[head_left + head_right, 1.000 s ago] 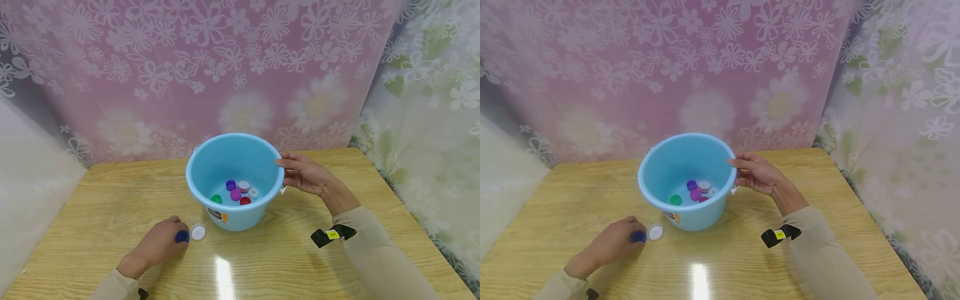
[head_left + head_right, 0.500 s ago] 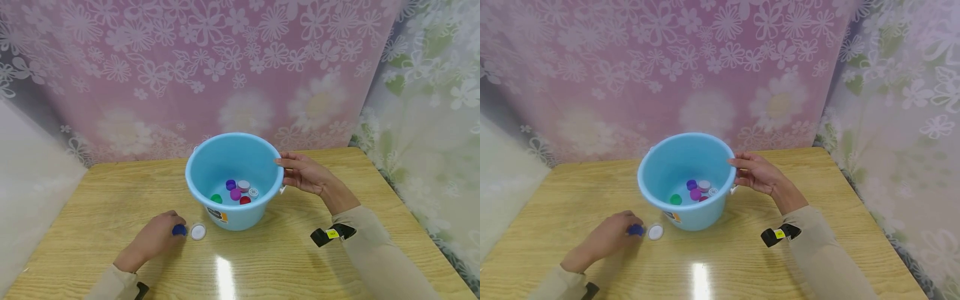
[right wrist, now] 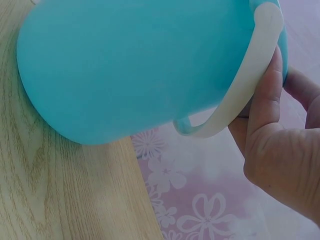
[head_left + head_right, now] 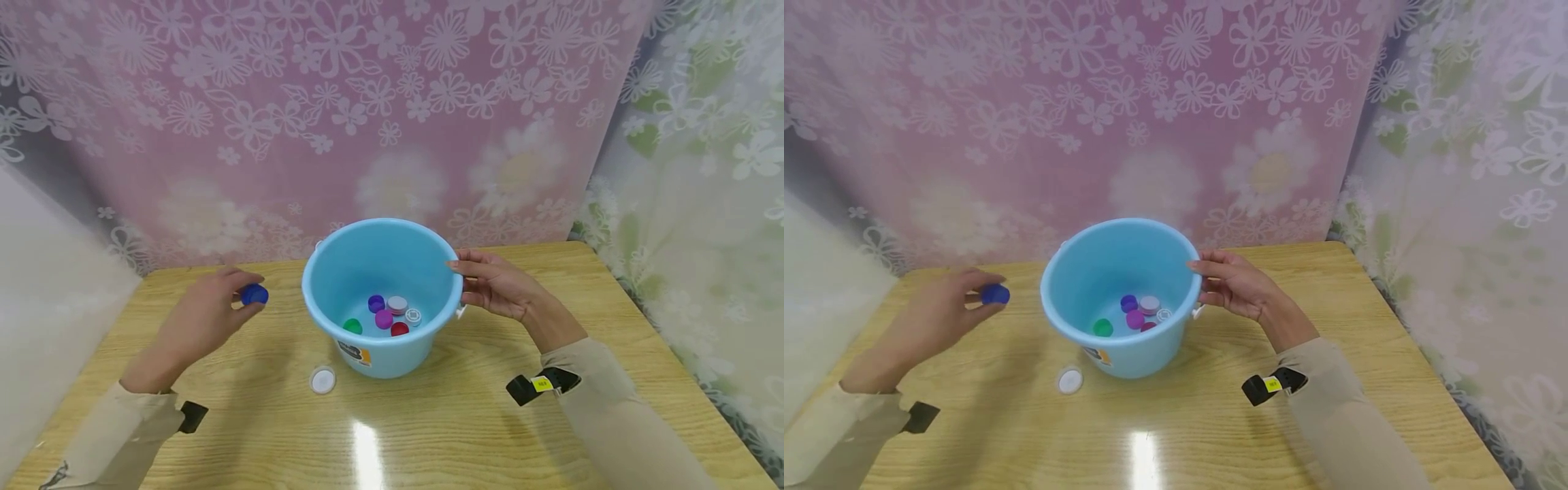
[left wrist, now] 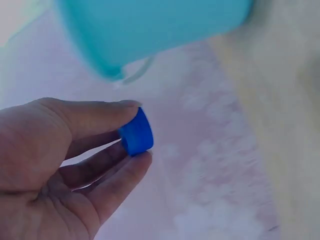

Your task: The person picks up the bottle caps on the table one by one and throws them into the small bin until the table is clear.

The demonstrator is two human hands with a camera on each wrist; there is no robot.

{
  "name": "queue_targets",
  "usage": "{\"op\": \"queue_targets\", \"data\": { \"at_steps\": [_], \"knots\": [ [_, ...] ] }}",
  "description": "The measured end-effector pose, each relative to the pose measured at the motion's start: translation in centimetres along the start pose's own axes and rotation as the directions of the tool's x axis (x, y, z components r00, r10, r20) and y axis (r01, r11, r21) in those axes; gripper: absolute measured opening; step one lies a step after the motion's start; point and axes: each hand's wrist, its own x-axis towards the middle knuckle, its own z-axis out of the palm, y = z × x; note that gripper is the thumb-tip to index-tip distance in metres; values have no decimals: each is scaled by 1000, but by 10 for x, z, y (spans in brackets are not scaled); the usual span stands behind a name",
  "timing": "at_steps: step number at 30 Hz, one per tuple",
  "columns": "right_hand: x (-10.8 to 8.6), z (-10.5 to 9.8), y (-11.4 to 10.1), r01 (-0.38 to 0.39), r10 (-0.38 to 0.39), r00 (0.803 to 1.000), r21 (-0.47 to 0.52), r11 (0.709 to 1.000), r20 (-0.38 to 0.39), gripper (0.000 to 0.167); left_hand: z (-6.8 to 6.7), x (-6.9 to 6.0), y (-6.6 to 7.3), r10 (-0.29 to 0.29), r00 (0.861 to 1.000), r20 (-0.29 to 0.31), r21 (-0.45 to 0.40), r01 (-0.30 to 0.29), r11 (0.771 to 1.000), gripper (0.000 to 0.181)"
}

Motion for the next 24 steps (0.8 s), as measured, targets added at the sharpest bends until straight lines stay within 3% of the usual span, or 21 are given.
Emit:
{"op": "queue_targets", "data": {
  "at_steps": [4, 8, 18, 24],
  "knots": [
    [0, 0, 1, 5, -5, 1000, -1, 1000, 6, 12, -18, 10, 8, -13, 994, -105, -35, 9, 999, 36],
    [1, 0, 1, 5, -5, 1000, 1, 1000, 6, 13, -23, 23, 26, 20, 980, -197, -19, -24, 1000, 34],
    [0, 1, 0, 6, -6, 1000, 12, 1000, 14, 13, -5, 51, 74, 135, 975, -175, -77, -150, 986, 34],
    [1, 1, 0, 4, -5, 1000, 21, 1000, 20, 15, 14, 59, 91, 185, 977, -104, -132, -198, 971, 35]
  ]
}}
